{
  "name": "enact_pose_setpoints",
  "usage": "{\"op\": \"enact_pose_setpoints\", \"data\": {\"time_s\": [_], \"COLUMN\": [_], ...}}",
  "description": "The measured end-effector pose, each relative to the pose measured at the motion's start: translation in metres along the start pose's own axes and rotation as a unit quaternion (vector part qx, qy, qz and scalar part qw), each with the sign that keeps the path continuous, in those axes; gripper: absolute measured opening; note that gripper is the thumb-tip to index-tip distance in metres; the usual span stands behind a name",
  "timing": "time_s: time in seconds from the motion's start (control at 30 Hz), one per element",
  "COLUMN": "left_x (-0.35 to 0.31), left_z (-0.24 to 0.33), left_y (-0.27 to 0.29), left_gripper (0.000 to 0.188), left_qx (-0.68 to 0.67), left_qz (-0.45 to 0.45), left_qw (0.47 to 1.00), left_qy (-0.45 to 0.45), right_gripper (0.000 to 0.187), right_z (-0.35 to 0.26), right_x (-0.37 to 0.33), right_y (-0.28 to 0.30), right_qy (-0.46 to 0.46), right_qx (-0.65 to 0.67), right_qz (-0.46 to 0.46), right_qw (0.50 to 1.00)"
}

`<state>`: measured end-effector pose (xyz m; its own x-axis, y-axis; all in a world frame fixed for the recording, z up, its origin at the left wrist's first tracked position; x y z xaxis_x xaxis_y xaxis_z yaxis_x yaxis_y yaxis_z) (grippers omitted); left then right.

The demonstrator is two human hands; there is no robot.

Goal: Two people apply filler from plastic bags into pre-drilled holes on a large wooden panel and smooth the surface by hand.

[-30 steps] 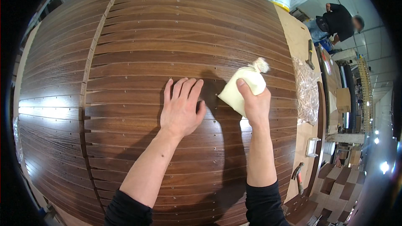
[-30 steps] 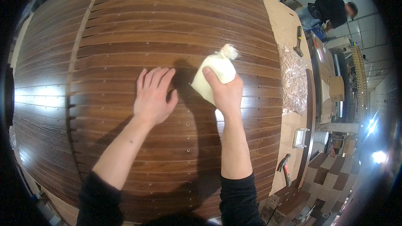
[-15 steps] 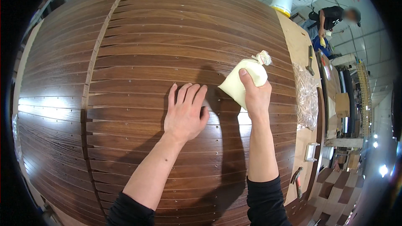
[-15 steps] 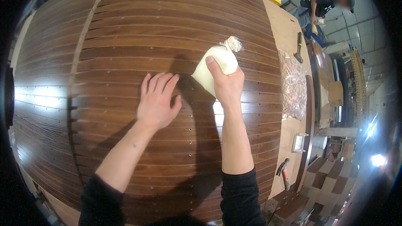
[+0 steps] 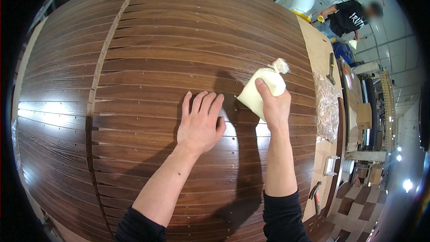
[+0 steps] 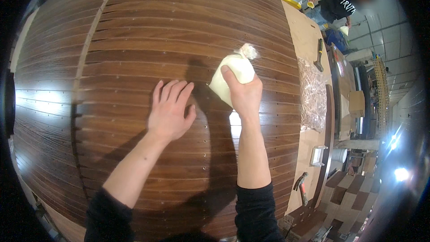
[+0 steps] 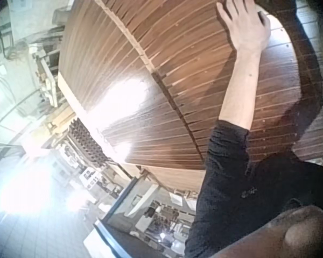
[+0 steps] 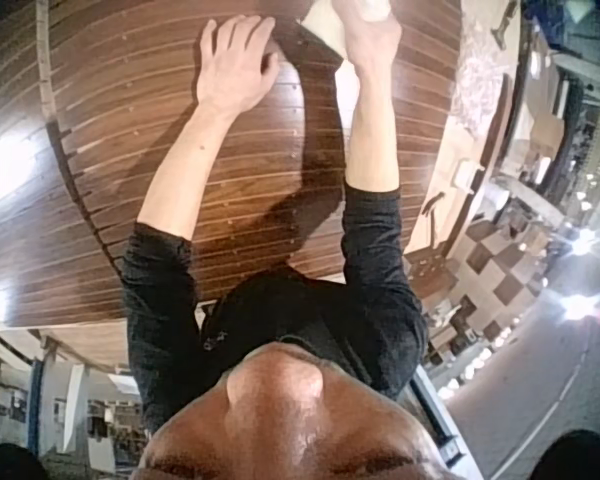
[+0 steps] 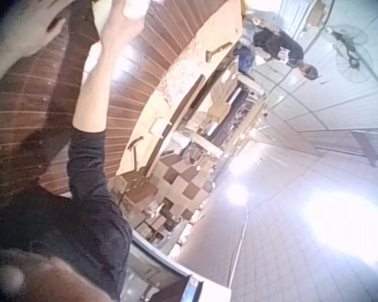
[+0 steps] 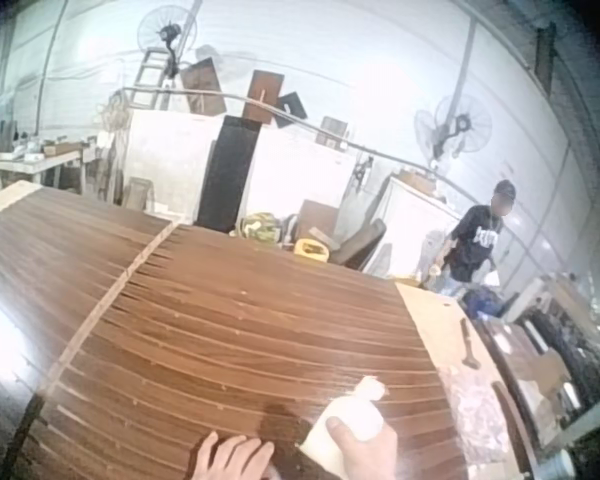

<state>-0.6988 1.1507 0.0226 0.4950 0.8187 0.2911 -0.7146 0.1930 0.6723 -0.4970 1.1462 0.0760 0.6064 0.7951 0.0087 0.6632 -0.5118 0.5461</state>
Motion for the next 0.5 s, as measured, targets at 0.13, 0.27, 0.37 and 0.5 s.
{"op": "enact_pose_setpoints", "data": {"time_s": [0.13,0.27,0.37,0.5], "left_x": [0.0,0.0,-0.002,0.0], "left_z": [0.001,0.002,0.0,0.001], "left_y": [-0.005,0.0,-0.001,-0.003], "left_gripper": [0.057,0.056,0.057,0.057], "left_qx": [-0.001,0.008,0.009,0.002], "left_qz": [0.001,-0.01,-0.003,-0.007], "left_qw": [1.0,1.0,1.0,1.0], "left_qy": [-0.005,0.003,-0.001,-0.001], "right_gripper": [0.039,0.041,0.042,0.043], "right_z": [-0.008,-0.009,-0.008,-0.002], "right_x": [0.007,0.019,0.024,0.03], "right_y": [0.011,0.003,-0.006,-0.009], "right_qy": [-0.006,0.001,-0.001,-0.004], "right_qx": [0.018,0.043,0.05,0.04], "right_qz": [0.032,0.039,0.033,0.031], "right_qw": [0.999,0.998,0.998,0.999]}}
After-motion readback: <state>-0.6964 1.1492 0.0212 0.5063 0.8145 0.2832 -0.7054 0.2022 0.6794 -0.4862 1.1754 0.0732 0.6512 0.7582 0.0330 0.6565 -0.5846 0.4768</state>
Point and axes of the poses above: each hand's wrist, its own x-axis towards the middle knuckle, its own y-axis out of the back of the hand, z = x × y, the point moved 3 cm from there along x, towards the middle knuckle, and after that the axes turned 15 degrees about -x, right-handed, at the moved point
